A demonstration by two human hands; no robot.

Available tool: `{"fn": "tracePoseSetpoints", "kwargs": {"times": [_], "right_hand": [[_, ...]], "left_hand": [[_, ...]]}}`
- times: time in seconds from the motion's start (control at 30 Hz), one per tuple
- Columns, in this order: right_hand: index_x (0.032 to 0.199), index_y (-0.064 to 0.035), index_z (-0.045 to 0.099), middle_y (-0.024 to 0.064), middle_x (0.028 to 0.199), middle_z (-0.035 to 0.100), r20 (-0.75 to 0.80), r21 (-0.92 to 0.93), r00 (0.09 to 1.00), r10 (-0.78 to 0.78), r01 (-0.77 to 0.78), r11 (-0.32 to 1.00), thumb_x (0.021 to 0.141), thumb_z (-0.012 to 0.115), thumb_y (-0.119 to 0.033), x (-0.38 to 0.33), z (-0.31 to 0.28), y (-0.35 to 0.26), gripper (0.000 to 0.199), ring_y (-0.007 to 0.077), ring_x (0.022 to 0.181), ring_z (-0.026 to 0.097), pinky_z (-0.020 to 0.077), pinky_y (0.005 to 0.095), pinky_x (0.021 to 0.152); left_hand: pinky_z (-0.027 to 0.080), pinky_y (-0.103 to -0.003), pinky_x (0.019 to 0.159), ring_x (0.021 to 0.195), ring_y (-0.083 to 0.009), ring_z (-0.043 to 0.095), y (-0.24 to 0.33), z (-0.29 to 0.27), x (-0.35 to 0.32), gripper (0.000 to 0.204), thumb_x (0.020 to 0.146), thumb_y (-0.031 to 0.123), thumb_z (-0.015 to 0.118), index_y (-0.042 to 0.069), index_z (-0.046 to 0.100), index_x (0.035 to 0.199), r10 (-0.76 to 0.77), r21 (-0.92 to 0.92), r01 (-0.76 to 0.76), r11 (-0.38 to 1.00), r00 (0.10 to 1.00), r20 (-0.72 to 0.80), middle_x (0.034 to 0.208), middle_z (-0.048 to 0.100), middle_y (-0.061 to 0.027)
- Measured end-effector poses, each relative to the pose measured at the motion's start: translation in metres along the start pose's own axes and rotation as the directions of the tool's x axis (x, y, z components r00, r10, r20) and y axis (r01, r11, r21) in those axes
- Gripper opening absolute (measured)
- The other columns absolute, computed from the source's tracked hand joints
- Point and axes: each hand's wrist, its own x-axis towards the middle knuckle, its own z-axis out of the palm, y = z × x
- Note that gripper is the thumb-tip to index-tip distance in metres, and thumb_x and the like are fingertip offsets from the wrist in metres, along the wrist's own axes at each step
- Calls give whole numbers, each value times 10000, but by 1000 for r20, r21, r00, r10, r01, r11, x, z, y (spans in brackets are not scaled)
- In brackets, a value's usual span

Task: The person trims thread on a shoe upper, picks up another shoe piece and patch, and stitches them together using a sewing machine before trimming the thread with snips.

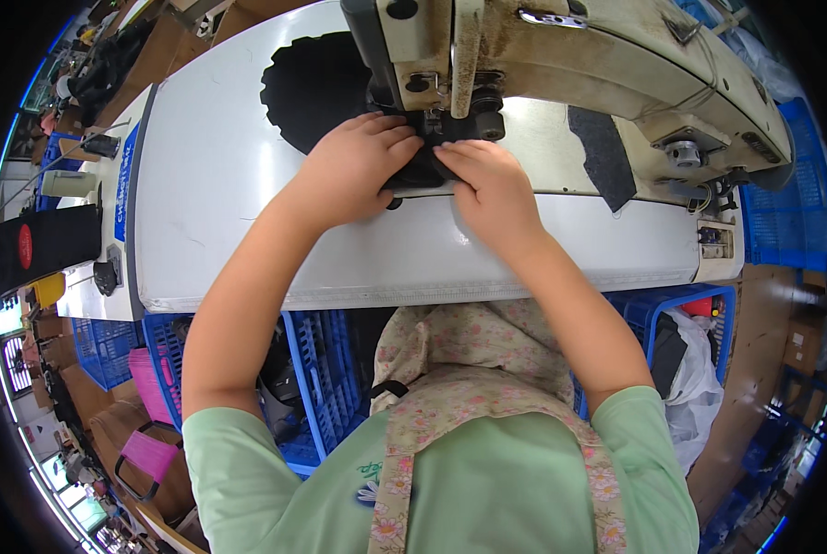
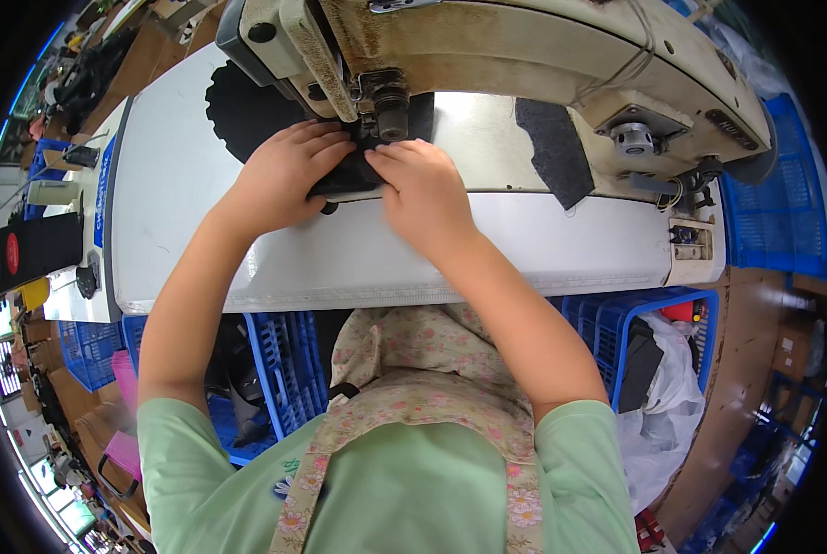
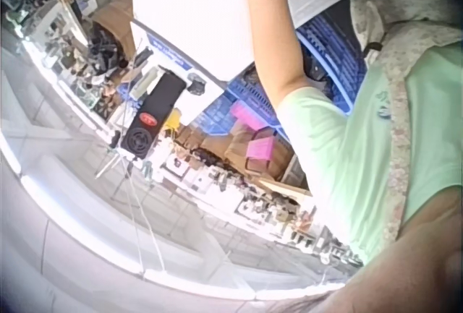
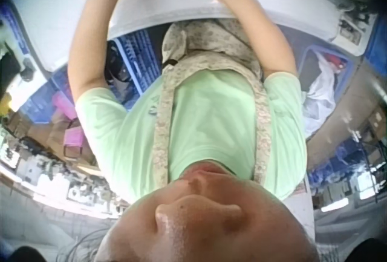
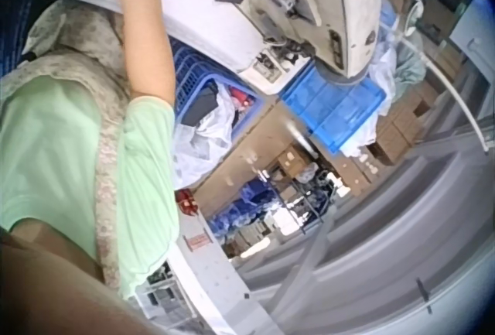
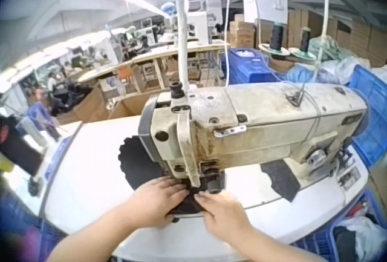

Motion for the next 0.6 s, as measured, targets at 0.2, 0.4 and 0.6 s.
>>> {"fn": "tracePoseSetpoints", "kwargs": {"times": [0.2, 0.4, 0.6], "right_hand": [[974, -22, 702, 126, 955, 681, -12, 77, 1000, 10, -9, 997, 696, 569, 33, 9, -6, 11, 313, 321, 910, 616, 482, 425, 849], [908, -56, 724, 113, 821, 661, 7, 65, 1000, -27, 26, 998, 683, 556, 29, 17, -13, 23, 293, 314, 831, 618, 481, 419, 781], [861, -99, 741, 56, 807, 664, 84, 24, 994, -68, 66, 998, 679, 568, -6, 23, -15, 36, 268, 264, 824, 632, 502, 387, 772]], "left_hand": [[384, -411, 1087, 1207, -297, 530, 22, 4, 5, 603, 618, 88, 694, 22, 573, 1206, -129, 128, 128, 984, 992, 3, 1246, 600, -132], [400, -396, 1057, 1184, -274, 550, 38, 6, 9, 541, 645, 116, 688, 26, 585, 1168, -206, 223, 202, 953, 979, -7, 1225, 613, -120], [416, -407, 1033, 1146, -266, 573, 32, 9, 1, 464, 639, 108, 683, 29, 624, 1092, -133, 177, 147, 973, 987, -89, 1149, 648, -116]]}}
